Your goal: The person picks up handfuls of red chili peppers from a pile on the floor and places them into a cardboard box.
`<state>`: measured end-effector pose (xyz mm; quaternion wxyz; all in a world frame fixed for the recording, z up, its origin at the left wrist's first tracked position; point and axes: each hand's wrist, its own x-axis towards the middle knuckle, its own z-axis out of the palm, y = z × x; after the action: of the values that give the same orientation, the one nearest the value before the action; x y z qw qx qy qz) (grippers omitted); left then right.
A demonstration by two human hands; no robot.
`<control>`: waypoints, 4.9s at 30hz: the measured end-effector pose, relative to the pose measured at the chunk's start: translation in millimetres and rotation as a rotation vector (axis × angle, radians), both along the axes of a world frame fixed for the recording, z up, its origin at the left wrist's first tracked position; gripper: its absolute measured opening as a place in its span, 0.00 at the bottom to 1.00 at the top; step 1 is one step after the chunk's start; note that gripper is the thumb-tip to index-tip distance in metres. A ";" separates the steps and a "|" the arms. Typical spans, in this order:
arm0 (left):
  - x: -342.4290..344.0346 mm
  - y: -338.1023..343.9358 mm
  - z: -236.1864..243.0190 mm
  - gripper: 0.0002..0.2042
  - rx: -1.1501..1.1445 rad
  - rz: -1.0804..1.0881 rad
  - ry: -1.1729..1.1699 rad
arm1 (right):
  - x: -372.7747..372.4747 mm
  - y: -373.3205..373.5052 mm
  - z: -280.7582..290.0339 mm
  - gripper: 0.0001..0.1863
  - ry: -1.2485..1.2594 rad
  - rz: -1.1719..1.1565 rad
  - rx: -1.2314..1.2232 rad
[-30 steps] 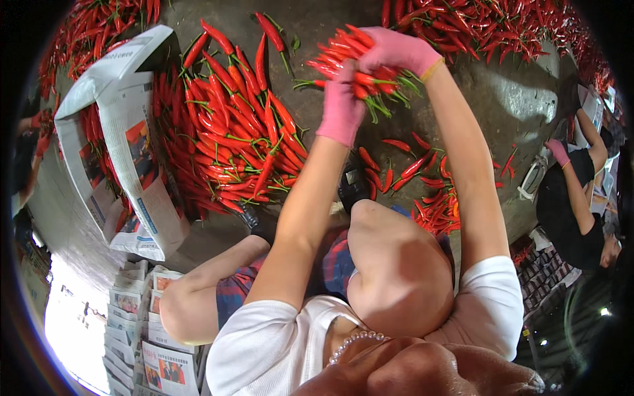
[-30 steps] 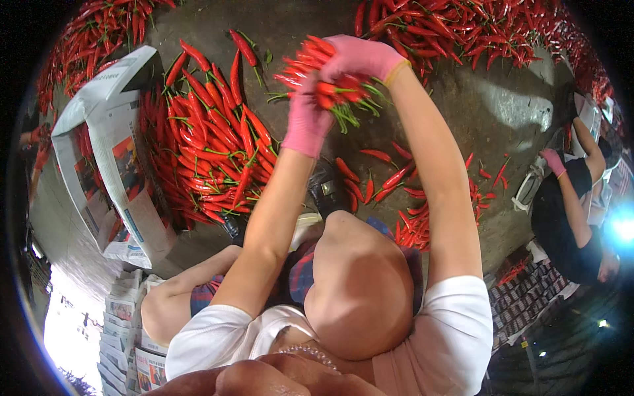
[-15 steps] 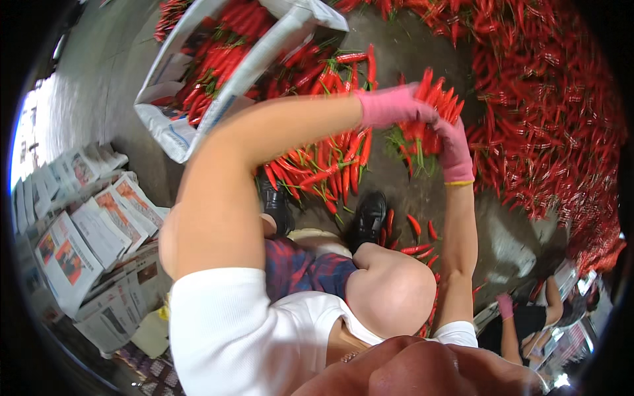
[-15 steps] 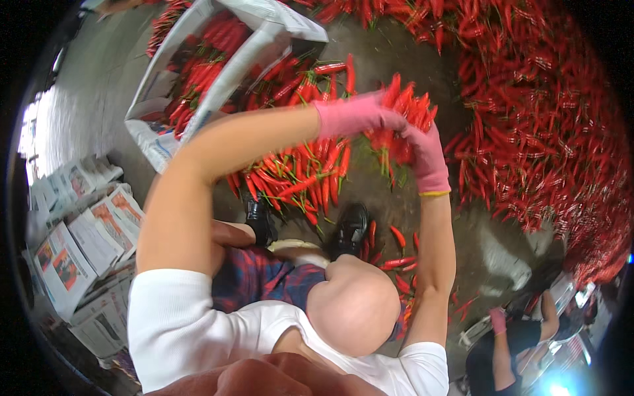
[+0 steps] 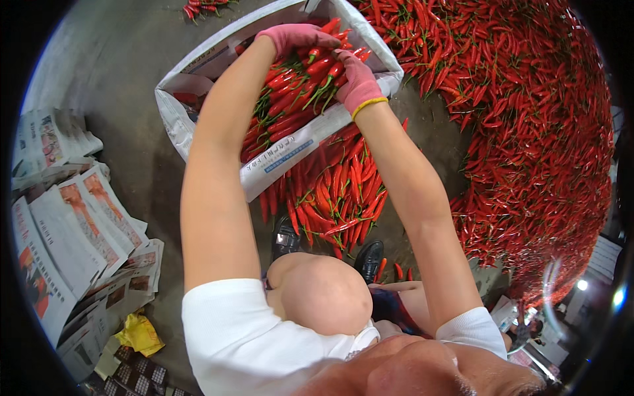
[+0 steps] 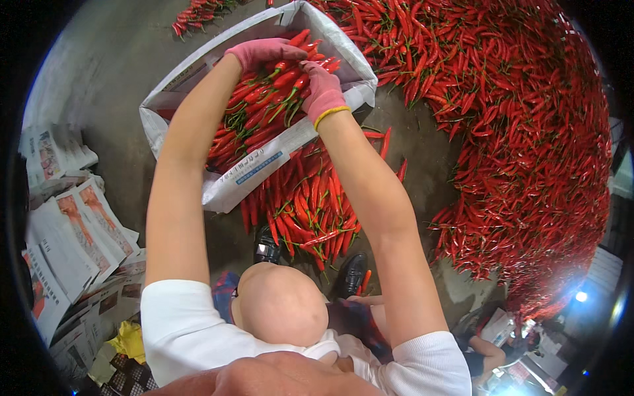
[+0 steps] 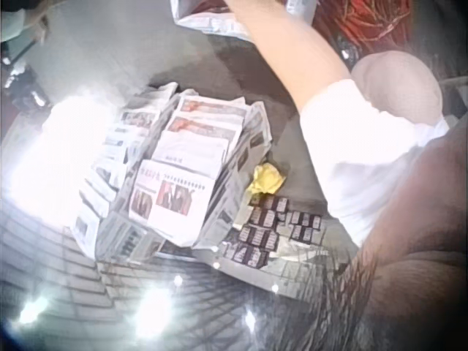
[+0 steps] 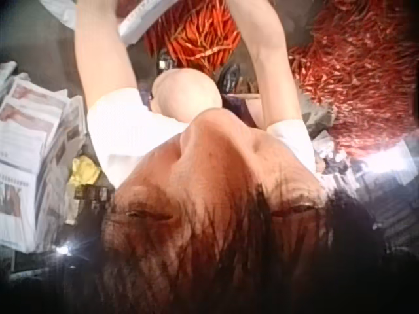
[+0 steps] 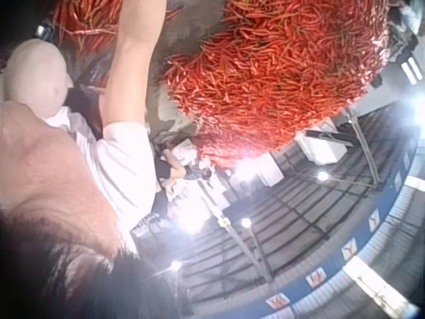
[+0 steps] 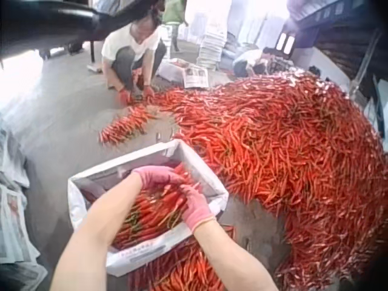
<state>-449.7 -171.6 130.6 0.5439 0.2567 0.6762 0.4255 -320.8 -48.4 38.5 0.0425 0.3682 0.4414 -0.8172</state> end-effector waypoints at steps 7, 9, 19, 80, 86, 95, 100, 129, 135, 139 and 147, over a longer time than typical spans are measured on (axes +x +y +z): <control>-32.4 26.6 -124.7 0.24 -0.058 -0.366 0.773 | -21.1 -21.9 -7.7 0.18 -0.413 0.644 0.794; 17.7 60.4 -81.0 0.30 -0.170 -0.125 0.296 | 11.1 16.5 5.1 0.20 -0.478 1.063 1.570; 104.8 65.8 -71.0 0.55 -0.122 -0.018 1.448 | 84.8 95.4 78.8 0.21 0.288 0.468 1.649; 33.5 51.5 -24.5 0.24 -0.657 -0.391 1.252 | 448.5 -13.4 -31.6 0.26 -0.273 0.060 -0.026; 61.1 36.8 -29.5 0.25 -0.365 -0.044 1.402 | 447.7 -14.8 -25.0 0.26 -0.259 0.054 -0.022; 97.0 3.6 -47.7 0.14 -0.395 -0.279 1.229 | 464.9 -14.6 -40.7 0.26 -0.303 0.003 -0.063; 89.9 13.1 -40.6 0.17 -0.562 -0.375 1.206 | 442.4 -23.6 -36.8 0.25 -0.301 0.035 -0.069; 346.9 232.9 -49.7 0.16 0.320 -1.334 1.152 | 524.2 76.0 -110.8 0.23 -0.261 -0.353 0.498; 443.1 315.6 -142.8 0.21 0.558 -0.709 0.949 | 582.7 85.0 -88.0 0.28 -0.307 -0.387 0.981; 539.2 378.1 -167.5 0.27 0.536 -0.577 0.966 | 631.0 209.3 -27.8 0.44 -0.338 -0.665 0.795; 576.8 292.4 -221.8 0.23 0.638 -0.303 0.952 | 600.5 236.6 -104.9 0.38 -0.382 -0.390 0.927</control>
<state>127.1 120.8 -91.2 0.1312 0.6638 0.6405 0.3633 279.7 188.2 -66.5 -0.1975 0.5659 0.6635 -0.4478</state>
